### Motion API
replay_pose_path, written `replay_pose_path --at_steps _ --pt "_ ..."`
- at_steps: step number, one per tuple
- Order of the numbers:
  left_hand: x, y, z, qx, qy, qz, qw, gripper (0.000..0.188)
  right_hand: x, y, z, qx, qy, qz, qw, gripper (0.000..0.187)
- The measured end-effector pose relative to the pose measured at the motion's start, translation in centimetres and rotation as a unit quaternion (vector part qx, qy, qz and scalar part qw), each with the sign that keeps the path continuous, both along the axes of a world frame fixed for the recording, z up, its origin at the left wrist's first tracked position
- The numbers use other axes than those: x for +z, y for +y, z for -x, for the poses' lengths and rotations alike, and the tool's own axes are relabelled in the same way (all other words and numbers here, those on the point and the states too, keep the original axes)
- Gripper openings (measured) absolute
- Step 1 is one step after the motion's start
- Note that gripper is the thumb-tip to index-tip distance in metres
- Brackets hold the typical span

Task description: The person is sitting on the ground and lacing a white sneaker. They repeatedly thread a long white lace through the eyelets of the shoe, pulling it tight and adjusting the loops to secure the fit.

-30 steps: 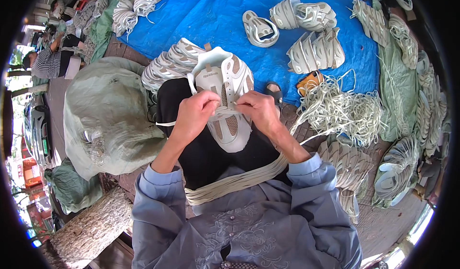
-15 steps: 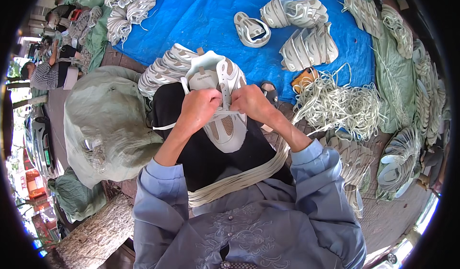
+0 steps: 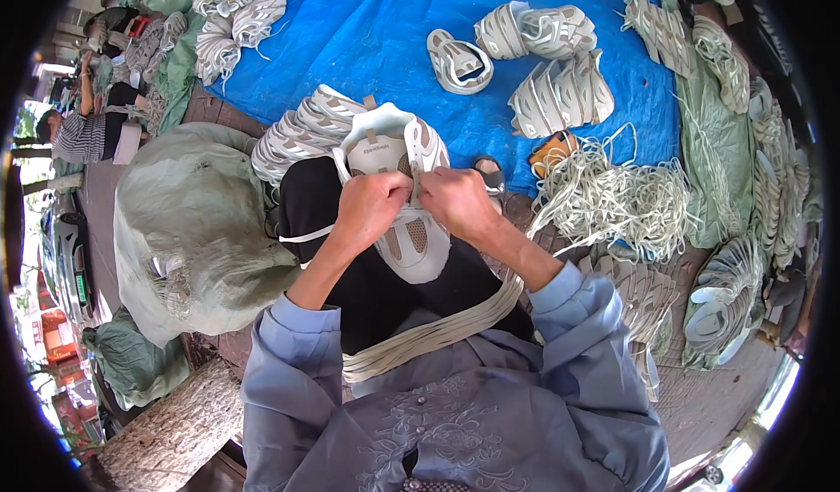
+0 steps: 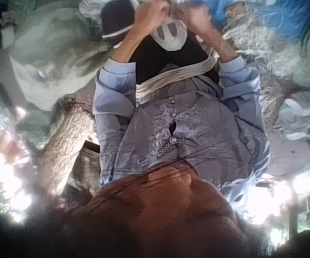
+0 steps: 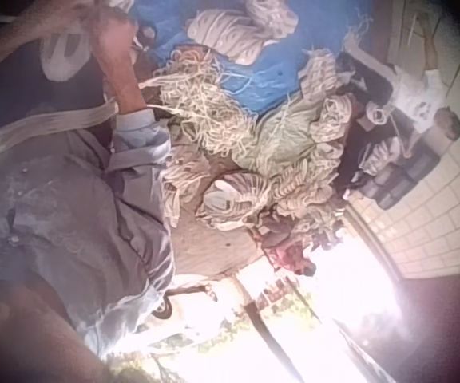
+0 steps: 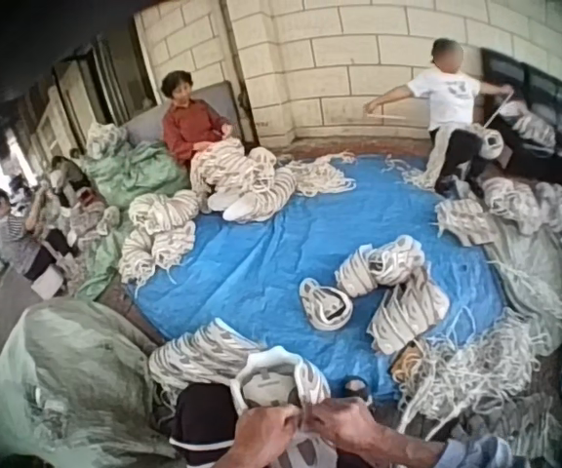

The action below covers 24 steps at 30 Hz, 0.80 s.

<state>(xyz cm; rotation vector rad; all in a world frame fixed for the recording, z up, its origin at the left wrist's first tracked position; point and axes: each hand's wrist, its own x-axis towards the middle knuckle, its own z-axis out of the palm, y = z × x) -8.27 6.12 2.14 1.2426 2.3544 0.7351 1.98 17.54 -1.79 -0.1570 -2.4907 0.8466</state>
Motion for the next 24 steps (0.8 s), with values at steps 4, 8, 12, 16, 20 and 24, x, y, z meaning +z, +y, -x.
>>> replay_pose_path --at_steps 4,8,12,16,20,24 --pt "0.2 0.1 0.1 -0.008 -0.005 0.002 1.000 0.012 -1.2 -0.9 -0.7 -0.020 0.052 0.107 0.993 0.009" --pt "0.5 0.1 0.4 -0.013 -0.019 0.005 1.000 0.014 -1.8 -0.9 -0.9 -0.008 0.045 0.063 0.997 0.005" --pt "0.9 0.4 0.7 -0.048 0.006 0.054 0.997 0.016 -1.6 0.3 -0.7 0.026 -0.037 0.199 0.979 0.007" --pt "0.9 0.7 0.8 -0.067 0.045 0.057 0.995 0.014 -1.1 0.9 -0.2 0.030 -0.060 0.154 0.986 0.018" --pt "0.5 1.1 0.8 -0.112 0.110 0.096 0.983 0.006 -0.1 1.4 0.3 0.020 -0.078 0.155 0.985 0.034" --pt "-0.1 1.4 0.4 -0.152 0.175 0.100 0.968 0.005 0.5 2.2 0.7 0.077 -0.052 0.111 0.990 0.042"
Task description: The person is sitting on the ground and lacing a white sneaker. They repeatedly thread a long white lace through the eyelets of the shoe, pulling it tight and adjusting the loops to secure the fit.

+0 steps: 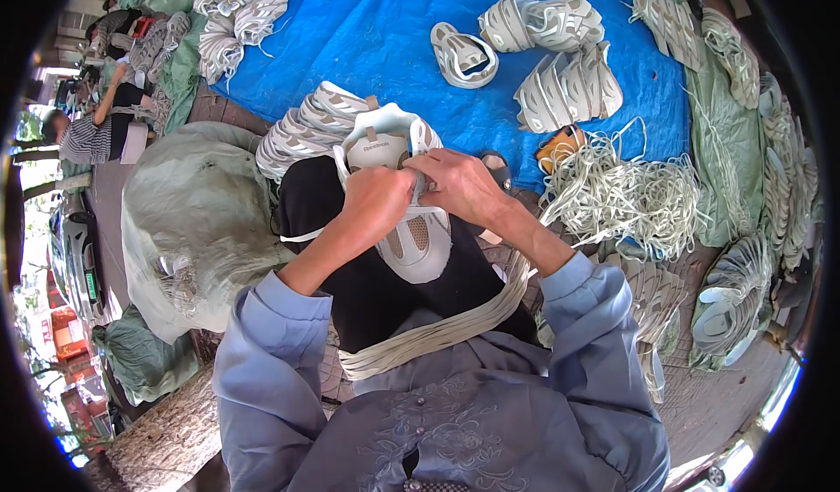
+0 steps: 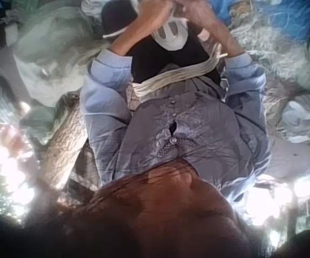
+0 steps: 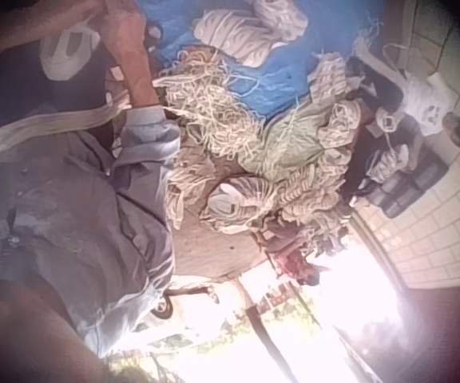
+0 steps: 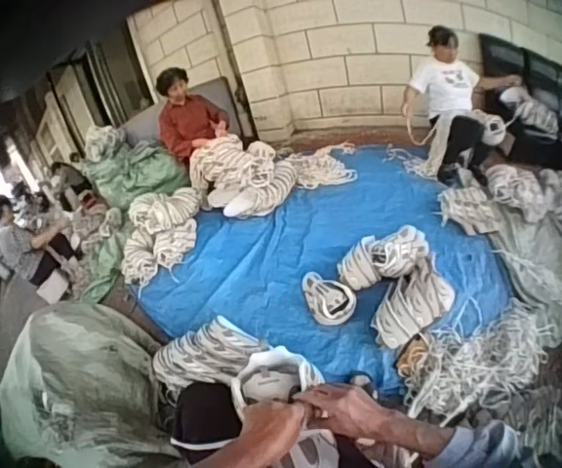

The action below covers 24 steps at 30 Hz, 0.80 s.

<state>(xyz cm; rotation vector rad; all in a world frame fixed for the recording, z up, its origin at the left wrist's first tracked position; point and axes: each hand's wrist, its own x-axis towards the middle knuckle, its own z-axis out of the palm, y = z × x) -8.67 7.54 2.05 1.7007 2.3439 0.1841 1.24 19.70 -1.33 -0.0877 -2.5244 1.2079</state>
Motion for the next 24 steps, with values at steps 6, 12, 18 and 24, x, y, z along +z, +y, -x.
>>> replay_pose_path --at_steps 6,12,18,24 --pt "1.2 -1.6 0.8 -0.119 0.256 -0.080 0.956 0.015 -0.4 0.2 0.1 0.031 -0.006 -0.004 1.000 0.039" --pt "3.7 -5.5 4.4 0.099 0.223 -0.280 0.928 0.013 1.4 -0.6 0.5 0.028 0.075 -0.084 0.993 0.034" --pt "4.2 -4.2 0.7 0.176 -0.107 -0.349 0.914 0.011 3.5 -5.9 2.7 0.019 -0.038 0.138 0.989 0.013" --pt "3.9 -7.1 5.4 0.170 0.169 -0.317 0.918 0.009 3.1 -0.3 2.7 0.029 -0.064 0.400 0.914 0.011"
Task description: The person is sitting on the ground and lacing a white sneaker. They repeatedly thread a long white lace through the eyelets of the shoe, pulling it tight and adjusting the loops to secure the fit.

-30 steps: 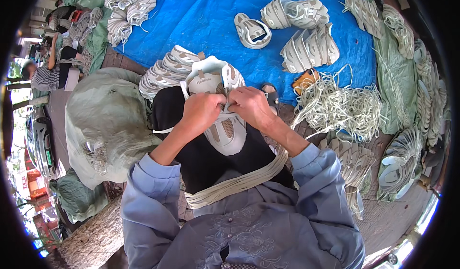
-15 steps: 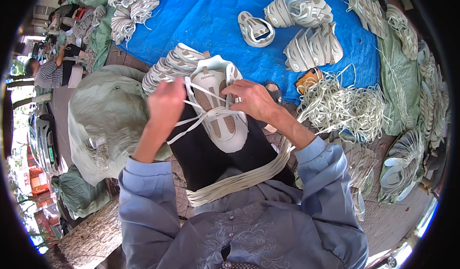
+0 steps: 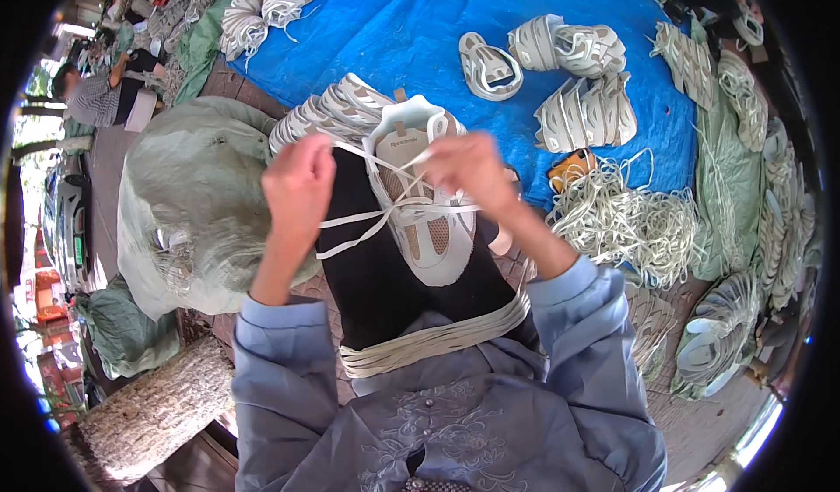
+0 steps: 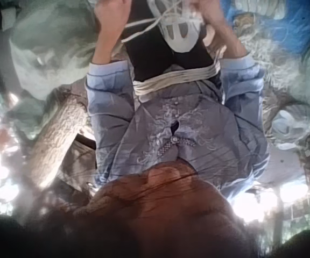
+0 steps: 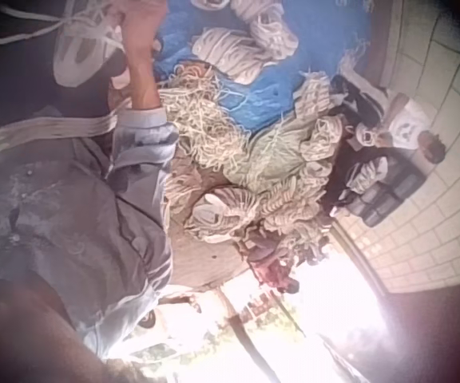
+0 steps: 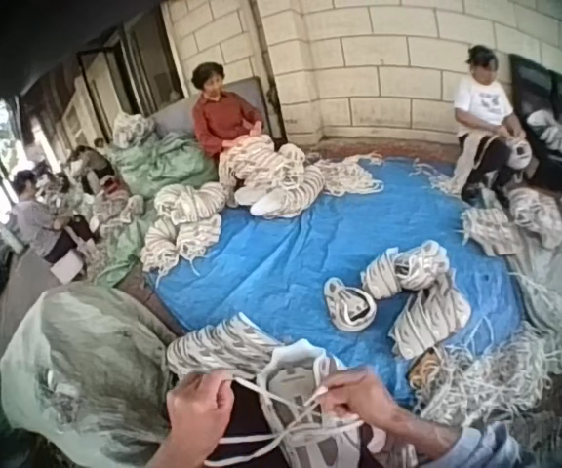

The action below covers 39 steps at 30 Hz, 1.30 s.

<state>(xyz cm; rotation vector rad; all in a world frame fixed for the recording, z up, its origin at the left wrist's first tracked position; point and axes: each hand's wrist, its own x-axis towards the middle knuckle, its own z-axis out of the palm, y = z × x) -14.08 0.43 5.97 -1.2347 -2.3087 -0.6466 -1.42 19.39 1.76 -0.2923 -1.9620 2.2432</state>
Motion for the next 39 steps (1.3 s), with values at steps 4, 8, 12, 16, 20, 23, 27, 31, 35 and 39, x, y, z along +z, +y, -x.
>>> replay_pose_path --at_steps 4,8,12,16,20,23,27,31,35,39 --pt "-0.7 -9.2 8.7 0.153 0.009 0.055 0.987 0.003 -1.2 14.3 0.4 -0.218 0.016 -0.095 0.971 0.017" --pt "1.9 -22.6 18.0 0.393 0.003 0.217 0.893 0.020 -1.8 29.4 -4.7 -0.363 -0.046 -0.142 0.920 0.027" --pt "1.7 -27.8 19.4 0.548 -0.053 0.322 0.770 0.028 -2.2 33.7 -10.1 -0.265 -0.274 -0.527 0.760 0.019" --pt "0.7 -18.4 12.3 0.300 0.067 0.256 0.916 0.020 -1.8 24.2 -6.7 -0.223 -0.273 -0.630 0.692 0.032" --pt "-0.8 -6.6 -0.7 -0.058 -0.050 0.155 0.985 0.008 -0.1 8.9 -2.3 0.042 -0.023 -0.269 0.962 0.028" --pt "-2.5 -2.2 -6.4 -0.066 -0.239 0.144 0.958 0.011 0.1 1.5 0.1 0.105 0.174 -0.485 0.851 0.020" --pt "-4.4 -1.1 -7.9 -0.012 -0.174 0.192 0.966 0.013 -0.2 -0.6 0.6 0.125 0.120 -0.552 0.815 0.016" --pt "-4.6 -1.2 -7.3 -0.031 -0.102 0.163 0.981 0.014 -0.2 -0.1 0.6 0.121 0.163 -0.558 0.804 0.017" --pt "-3.6 -1.7 -5.9 -0.011 -0.056 0.143 0.988 0.014 0.2 1.6 0.6 0.086 0.220 -0.590 0.772 0.012" --pt "-3.6 -1.5 -5.1 -0.056 -0.086 0.106 0.989 0.014 0.9 8.0 0.1 0.028 0.182 -0.618 0.764 0.014"
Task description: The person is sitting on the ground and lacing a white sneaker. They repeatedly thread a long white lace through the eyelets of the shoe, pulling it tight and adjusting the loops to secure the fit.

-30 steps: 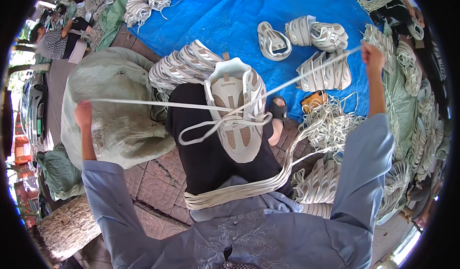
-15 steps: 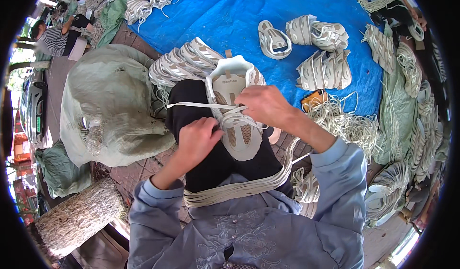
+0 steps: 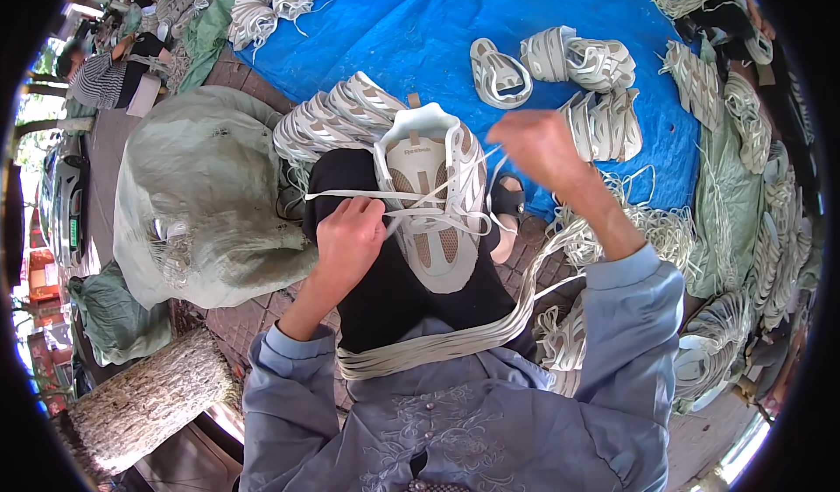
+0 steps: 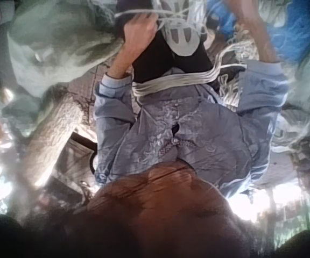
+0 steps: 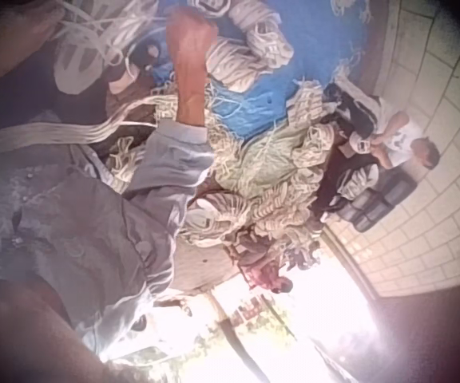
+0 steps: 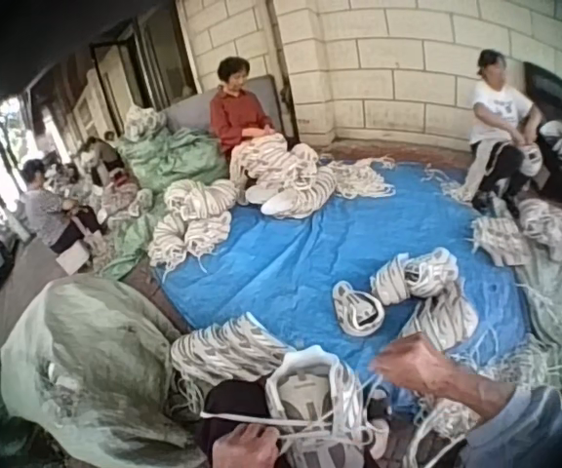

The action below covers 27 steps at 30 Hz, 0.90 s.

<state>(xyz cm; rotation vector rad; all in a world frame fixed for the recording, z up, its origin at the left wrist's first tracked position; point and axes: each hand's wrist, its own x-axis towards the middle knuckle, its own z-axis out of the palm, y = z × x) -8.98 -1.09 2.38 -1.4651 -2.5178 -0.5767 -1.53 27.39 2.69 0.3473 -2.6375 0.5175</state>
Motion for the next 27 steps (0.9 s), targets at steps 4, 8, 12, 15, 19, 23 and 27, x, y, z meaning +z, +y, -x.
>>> replay_pose_path --at_steps 4,8,12,15,19,23,27 --pt "-0.4 0.5 0.2 0.008 0.048 0.009 0.999 0.013 1.3 7.4 -2.3 -0.134 -0.055 0.052 0.988 0.009" --pt "0.0 0.8 0.1 0.003 0.033 0.014 0.999 0.013 1.6 10.7 -3.9 -0.299 -0.174 0.154 0.925 0.014" --pt "0.3 1.3 -0.4 -0.070 -0.059 -0.061 0.994 0.019 0.6 9.6 -3.0 -0.212 -0.135 0.157 0.955 0.015" --pt "0.2 1.9 -0.7 -0.108 -0.069 -0.020 0.992 0.017 1.0 8.7 -1.9 -0.221 -0.159 0.137 0.952 0.014" --pt "0.2 2.3 -0.5 -0.116 -0.002 0.073 0.991 0.012 1.7 7.6 -1.4 -0.209 -0.188 0.150 0.948 0.013" --pt "0.8 2.5 0.9 -0.095 -0.236 0.025 0.967 0.007 1.2 6.4 -1.2 -0.178 -0.189 0.184 0.948 0.013" --pt "1.7 2.3 1.9 -0.104 -0.442 0.018 0.891 0.002 -0.4 4.8 -0.8 -0.121 -0.185 0.181 0.958 0.013"
